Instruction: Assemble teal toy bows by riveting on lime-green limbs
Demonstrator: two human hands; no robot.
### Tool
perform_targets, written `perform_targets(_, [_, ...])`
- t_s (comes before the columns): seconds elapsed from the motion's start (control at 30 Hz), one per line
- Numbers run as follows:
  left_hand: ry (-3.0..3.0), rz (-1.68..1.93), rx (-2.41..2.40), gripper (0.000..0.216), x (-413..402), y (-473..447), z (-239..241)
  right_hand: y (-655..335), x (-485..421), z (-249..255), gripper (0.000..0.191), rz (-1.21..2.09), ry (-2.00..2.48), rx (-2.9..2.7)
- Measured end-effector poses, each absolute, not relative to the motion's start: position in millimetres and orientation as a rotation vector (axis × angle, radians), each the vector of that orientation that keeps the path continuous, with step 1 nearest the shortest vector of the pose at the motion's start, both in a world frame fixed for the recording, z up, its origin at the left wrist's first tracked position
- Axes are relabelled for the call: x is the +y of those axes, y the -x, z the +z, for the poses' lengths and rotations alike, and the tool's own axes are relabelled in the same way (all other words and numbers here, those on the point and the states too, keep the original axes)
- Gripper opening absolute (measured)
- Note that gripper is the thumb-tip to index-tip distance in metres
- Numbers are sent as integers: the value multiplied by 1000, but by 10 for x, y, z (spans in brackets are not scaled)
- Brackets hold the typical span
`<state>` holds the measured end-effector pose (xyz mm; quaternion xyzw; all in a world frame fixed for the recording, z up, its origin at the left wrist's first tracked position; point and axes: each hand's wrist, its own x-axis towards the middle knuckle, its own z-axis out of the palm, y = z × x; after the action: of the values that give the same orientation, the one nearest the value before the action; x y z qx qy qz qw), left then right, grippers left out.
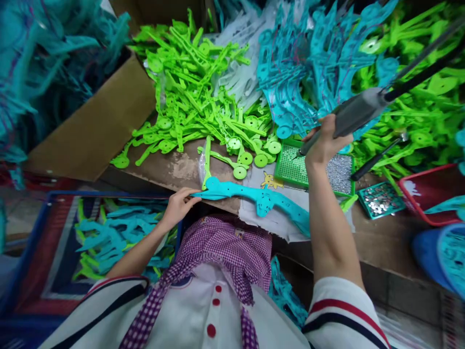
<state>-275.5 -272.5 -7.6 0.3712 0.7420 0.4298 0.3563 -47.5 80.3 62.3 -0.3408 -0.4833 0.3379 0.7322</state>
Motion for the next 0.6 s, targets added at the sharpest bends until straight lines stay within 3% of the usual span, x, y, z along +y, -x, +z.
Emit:
perform_targets(0.2, [-580, 1239, 1816, 55, -2627, 2782, -162, 660, 1070, 426, 37, 764, 807, -1078])
perform_targets(0.4, [-570, 1301, 1914, 47, -2638, 2678, -221, 685, 1163, 317, 45, 782, 860, -1124])
perform_targets(0.6, [-521, 1261, 1850, 54, -2618, 2764, -186, 656, 1148, 300, 37, 783, 806, -1107])
